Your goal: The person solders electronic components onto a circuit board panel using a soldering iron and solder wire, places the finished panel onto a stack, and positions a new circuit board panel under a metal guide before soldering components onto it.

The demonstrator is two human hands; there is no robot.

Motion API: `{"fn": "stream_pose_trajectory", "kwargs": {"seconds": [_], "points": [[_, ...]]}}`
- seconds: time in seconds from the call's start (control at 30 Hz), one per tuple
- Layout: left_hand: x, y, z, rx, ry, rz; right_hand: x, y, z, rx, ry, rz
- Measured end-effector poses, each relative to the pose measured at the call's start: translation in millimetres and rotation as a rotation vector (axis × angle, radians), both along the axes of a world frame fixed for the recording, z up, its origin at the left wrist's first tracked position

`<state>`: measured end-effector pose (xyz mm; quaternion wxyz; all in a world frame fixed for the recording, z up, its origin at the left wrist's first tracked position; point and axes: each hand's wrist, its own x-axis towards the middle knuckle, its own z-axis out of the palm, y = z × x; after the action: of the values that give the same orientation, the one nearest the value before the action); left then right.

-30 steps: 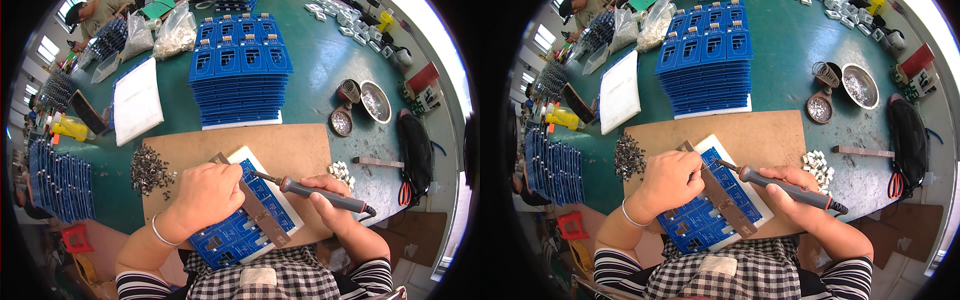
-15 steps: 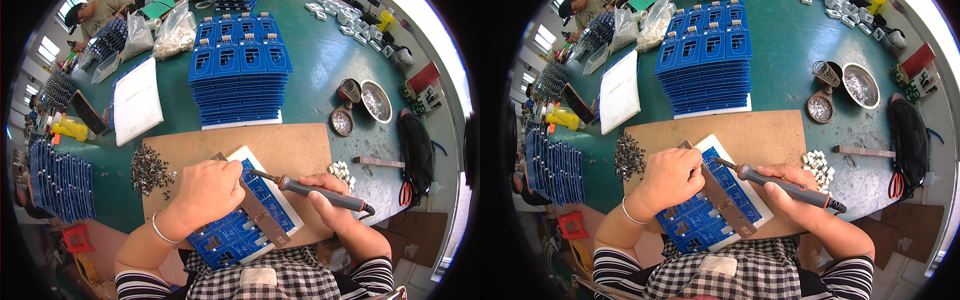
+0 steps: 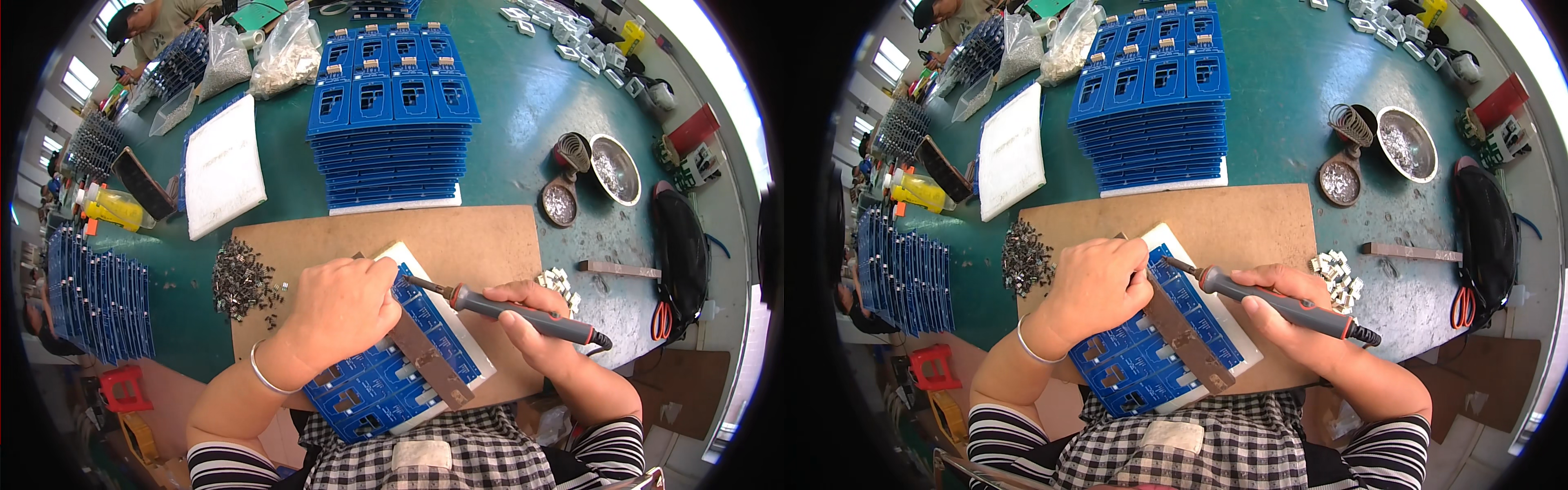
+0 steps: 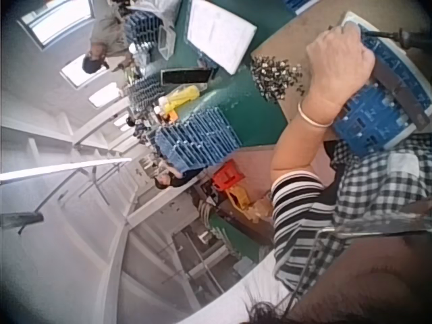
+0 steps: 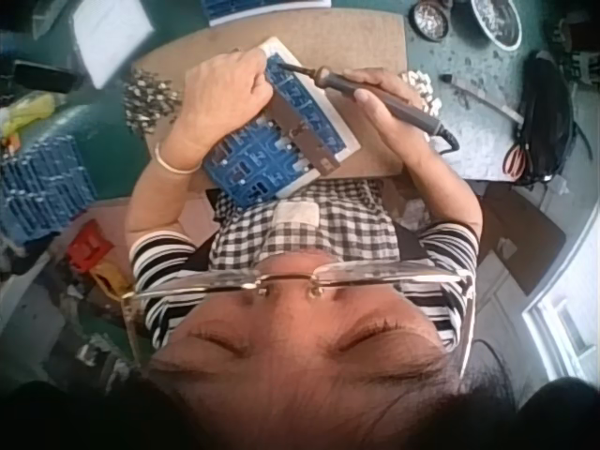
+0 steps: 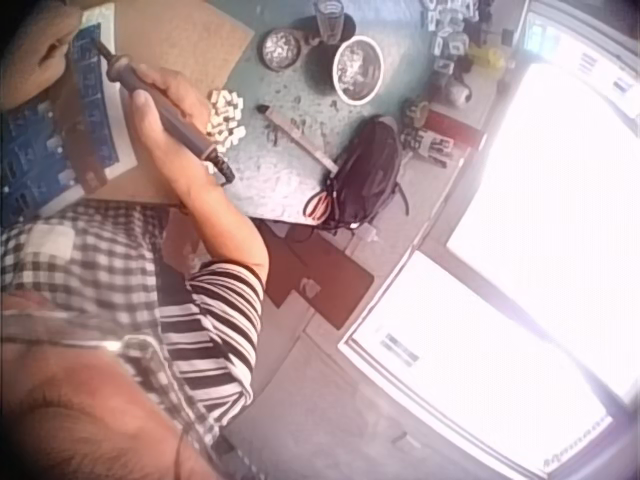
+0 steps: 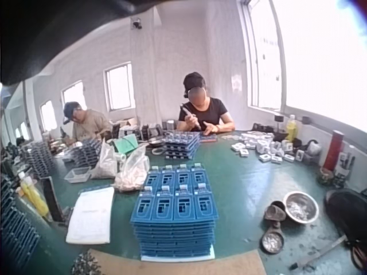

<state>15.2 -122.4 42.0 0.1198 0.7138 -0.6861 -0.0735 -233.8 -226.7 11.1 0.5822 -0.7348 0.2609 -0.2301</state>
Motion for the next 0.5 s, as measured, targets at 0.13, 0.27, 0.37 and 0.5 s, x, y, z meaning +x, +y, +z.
{"fn": "stream_pose_trajectory", "kwargs": {"seconds": [0.13,0.27,0.37,0.5], "points": [[1.5,-1.4,-1.8,-0.010,0.004,0.007,-1.1,-0.7,-0.2,-0.005,0.018,0.000],[2.7,2.8,-2.6,-0.054,0.116,0.045,-5.0,1.7,-2.6,0.007,0.026,-0.039],[1.8,9.8,-0.8,-0.097,0.217,0.061,-7.6,3.3,-4.0,-0.020,-0.002,-0.044],[3.8,14.6,2.8,-0.105,0.260,0.033,-12.3,6.6,-2.0,0.012,-0.013,-0.062]]}}
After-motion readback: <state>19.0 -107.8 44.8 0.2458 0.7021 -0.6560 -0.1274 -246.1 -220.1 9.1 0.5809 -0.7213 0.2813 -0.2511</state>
